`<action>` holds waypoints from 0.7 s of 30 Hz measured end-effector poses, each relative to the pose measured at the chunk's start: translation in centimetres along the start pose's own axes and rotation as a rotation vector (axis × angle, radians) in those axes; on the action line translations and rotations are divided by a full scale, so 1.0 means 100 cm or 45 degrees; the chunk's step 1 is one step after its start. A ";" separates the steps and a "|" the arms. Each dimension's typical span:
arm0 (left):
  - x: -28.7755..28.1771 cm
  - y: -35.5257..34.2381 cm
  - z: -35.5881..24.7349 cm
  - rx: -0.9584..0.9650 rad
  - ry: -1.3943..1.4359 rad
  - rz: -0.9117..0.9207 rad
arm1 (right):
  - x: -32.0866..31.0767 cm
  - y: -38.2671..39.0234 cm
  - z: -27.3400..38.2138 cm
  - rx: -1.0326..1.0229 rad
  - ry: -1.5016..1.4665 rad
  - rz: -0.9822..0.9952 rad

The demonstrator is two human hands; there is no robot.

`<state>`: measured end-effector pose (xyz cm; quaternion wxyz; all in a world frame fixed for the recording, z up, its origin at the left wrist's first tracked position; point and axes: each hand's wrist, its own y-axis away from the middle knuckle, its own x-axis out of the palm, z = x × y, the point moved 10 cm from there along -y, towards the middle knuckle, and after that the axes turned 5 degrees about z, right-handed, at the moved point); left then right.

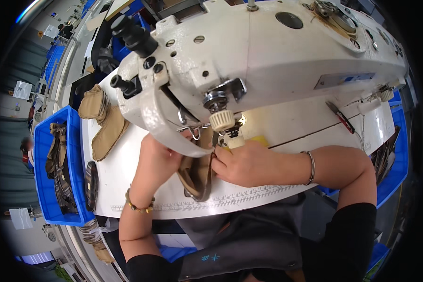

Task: Using an industrial sewing machine to stitch together leather and fabric components for footwear.

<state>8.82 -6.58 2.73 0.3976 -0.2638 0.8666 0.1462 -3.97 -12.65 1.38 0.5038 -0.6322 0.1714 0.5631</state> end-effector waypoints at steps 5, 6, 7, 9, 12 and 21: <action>0.007 0.023 -0.085 0.827 -0.151 -0.167 | -0.011 -0.001 0.005 -0.043 0.007 -0.096; 0.017 0.023 -0.083 0.874 -0.262 -0.128 | -0.005 -0.001 0.006 -0.061 -0.029 -0.009; 0.028 0.021 -0.079 0.926 -0.367 -0.083 | 0.002 0.000 0.005 -0.070 -0.060 0.082; 0.028 0.020 -0.071 0.960 -0.303 -0.115 | -0.003 -0.003 0.006 -0.046 -0.020 0.006; -0.001 0.025 -0.062 0.843 -0.267 -0.416 | -0.011 -0.001 0.005 0.001 0.002 -0.042; 0.031 0.015 -0.068 0.541 -0.851 -0.299 | -0.010 0.004 0.015 -0.046 0.148 -0.082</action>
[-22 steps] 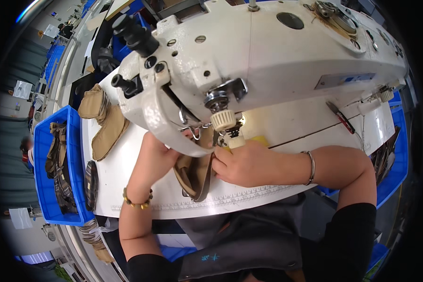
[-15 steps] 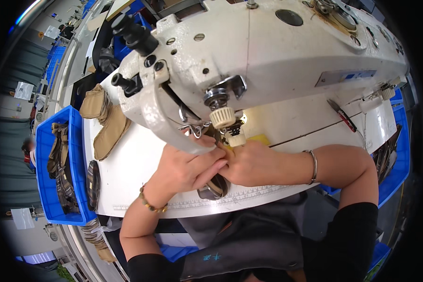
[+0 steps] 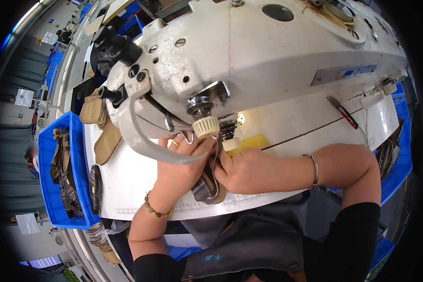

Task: Using an industrial sewing machine to stitch together leather and fabric components for footwear.

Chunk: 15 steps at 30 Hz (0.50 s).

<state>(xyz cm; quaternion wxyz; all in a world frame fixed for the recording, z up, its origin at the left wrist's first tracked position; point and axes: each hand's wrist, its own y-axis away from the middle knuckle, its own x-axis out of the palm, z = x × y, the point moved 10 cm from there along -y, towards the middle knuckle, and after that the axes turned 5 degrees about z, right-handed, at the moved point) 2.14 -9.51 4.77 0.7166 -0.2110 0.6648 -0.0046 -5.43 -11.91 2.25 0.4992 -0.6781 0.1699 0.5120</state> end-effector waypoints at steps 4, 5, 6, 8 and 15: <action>0.005 0.007 -0.016 0.202 -0.035 -0.004 | 0.007 0.001 0.011 -0.065 -0.018 0.190; 0.006 0.007 -0.015 0.186 -0.012 0.020 | 0.005 0.001 0.010 -0.060 -0.005 0.154; 0.007 0.006 -0.015 0.169 0.012 0.045 | 0.006 0.001 0.010 -0.061 -0.005 0.156; 0.008 0.005 -0.012 0.165 0.068 0.089 | 0.003 0.002 0.012 -0.092 0.078 0.093; 0.014 0.006 -0.012 0.175 0.153 0.141 | 0.001 0.000 0.013 -0.067 0.119 0.146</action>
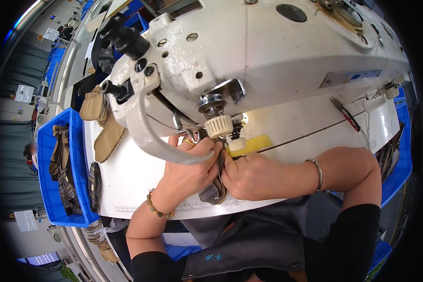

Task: Using an industrial sewing machine to stitch together leather and fabric components for footwear.

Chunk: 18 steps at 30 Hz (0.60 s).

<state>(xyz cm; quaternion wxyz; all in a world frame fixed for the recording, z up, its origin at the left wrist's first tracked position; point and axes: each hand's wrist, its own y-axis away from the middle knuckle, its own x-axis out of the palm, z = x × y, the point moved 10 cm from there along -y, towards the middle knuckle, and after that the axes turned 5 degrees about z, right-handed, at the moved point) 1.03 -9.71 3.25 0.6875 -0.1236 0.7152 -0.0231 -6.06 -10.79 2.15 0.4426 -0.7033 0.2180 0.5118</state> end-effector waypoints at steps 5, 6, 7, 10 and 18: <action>0.002 -0.005 0.002 -0.046 0.013 0.057 | 0.002 0.002 0.000 0.012 0.077 0.034; 0.004 -0.006 0.005 -0.070 0.008 0.086 | 0.004 0.003 -0.001 0.013 0.077 0.034; 0.005 -0.008 0.005 -0.071 0.005 0.086 | 0.006 0.003 -0.004 0.039 0.099 0.030; 0.009 -0.012 0.020 -0.161 0.168 0.059 | 0.011 0.002 -0.011 0.073 0.108 -0.029; -0.008 -0.004 -0.002 -0.154 -0.174 -0.068 | 0.007 0.002 -0.008 0.025 0.180 0.148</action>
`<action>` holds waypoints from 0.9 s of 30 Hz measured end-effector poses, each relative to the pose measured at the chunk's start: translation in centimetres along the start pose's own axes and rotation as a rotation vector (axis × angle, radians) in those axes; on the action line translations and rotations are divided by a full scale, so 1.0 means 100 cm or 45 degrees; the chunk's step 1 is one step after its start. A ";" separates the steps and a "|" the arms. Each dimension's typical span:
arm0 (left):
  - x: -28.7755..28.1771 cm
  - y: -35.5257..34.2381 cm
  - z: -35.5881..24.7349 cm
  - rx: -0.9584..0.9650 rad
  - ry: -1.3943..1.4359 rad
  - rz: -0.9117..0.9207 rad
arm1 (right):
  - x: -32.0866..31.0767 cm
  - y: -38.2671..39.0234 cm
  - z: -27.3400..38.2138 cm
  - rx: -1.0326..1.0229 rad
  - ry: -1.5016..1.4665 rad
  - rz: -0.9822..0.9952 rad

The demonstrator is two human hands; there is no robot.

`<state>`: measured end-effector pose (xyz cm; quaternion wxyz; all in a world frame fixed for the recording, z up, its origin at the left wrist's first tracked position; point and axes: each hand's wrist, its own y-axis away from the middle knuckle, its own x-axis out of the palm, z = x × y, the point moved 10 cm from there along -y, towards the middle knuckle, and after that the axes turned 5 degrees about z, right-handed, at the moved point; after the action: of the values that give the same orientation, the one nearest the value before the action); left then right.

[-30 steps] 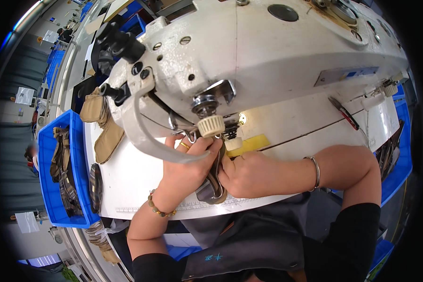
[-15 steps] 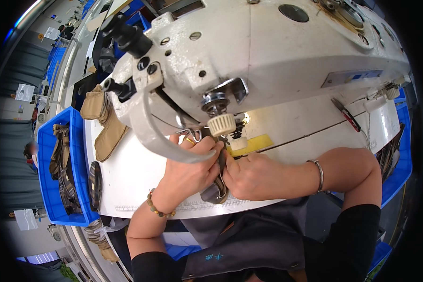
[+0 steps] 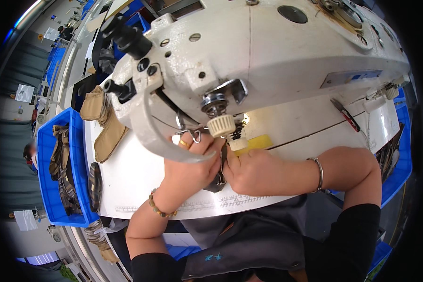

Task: Using an industrial sewing machine to stitch together leather and fabric components for footwear.

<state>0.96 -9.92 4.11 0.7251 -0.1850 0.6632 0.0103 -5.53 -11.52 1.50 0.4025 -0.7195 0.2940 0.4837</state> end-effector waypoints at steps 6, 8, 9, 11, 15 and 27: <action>-0.002 0.014 -0.017 0.110 0.031 0.011 | -0.012 0.007 0.024 -0.091 -0.100 0.015; 0.001 0.013 -0.017 0.112 0.122 0.066 | -0.015 0.009 0.025 -0.081 -0.019 -0.052; 0.001 0.012 -0.017 0.108 0.137 0.083 | -0.015 0.009 0.025 -0.081 -0.019 -0.052; 0.001 0.011 -0.017 0.103 0.152 0.101 | -0.016 0.009 0.024 -0.068 0.002 -0.048; 0.002 0.010 -0.016 0.116 0.200 0.111 | -0.014 0.009 0.025 -0.081 -0.011 -0.024; 0.008 -0.003 0.004 0.065 0.238 0.112 | -0.005 0.004 0.012 0.006 -0.048 -0.209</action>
<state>1.48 -10.29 3.43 0.6633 -0.1372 0.7356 0.0079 -6.58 -10.67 1.58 0.4479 -0.7310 0.2278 0.4617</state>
